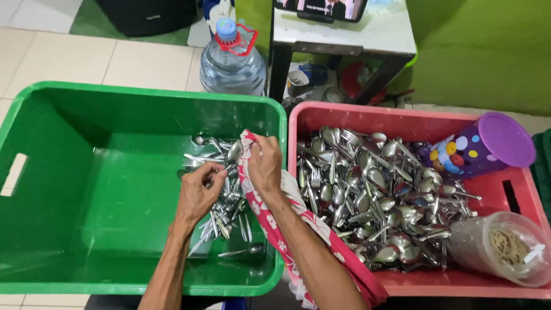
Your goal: Polish individual spoons and forks with a cloth and sort them from one bin into another.
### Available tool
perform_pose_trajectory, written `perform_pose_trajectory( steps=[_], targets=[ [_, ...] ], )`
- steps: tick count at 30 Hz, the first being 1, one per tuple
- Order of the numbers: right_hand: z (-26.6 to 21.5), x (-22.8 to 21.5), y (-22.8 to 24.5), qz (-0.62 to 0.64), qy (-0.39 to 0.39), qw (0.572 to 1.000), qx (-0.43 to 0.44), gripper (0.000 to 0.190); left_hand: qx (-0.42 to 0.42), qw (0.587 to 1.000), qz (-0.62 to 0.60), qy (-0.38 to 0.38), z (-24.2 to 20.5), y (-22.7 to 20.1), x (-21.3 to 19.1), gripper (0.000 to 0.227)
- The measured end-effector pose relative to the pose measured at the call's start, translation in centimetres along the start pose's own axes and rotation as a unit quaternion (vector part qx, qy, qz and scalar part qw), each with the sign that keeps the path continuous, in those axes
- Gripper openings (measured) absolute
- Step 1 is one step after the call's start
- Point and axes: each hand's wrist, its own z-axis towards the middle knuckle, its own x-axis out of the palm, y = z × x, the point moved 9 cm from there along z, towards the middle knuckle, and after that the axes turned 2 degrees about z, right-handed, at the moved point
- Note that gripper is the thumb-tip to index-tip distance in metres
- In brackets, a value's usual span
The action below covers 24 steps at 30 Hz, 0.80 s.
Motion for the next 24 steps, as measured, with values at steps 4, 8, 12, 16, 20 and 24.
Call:
perform_pose_trajectory(
  steps=[4,8,12,16,20,24],
  targets=[
    [-1.5,-0.1,4.7,-0.084,-0.025,0.987,-0.132,0.029,0.029,0.994,0.105,0.005,-0.1,-2.0,-0.7,0.009],
    [-2.0,2.4,4.1,-0.173,0.017,0.962,-0.211,0.021,0.055,0.986,0.158,0.018,-0.3,-3.0,0.0,0.008],
    [-0.3,-0.9,2.5,-0.024,-0.051,0.995,-0.079,0.026,0.015,0.997,0.065,-0.032,-0.2,-1.7,-0.8,0.005],
    [-0.2,-1.7,-0.9,0.094,-0.09,0.989,0.064,0.02,-0.014,0.992,0.01,-0.122,-0.1,-1.7,-1.5,0.007],
    [-0.1,0.2,-6.3,0.201,-0.011,0.95,0.238,0.017,-0.126,0.962,-0.193,-0.147,0.2,3.4,0.0,0.008],
    [-0.4,1.5,-5.6,0.269,0.08,0.928,0.243,0.018,-0.151,0.92,-0.313,-0.181,0.1,3.3,0.0,0.014]
  ],
)
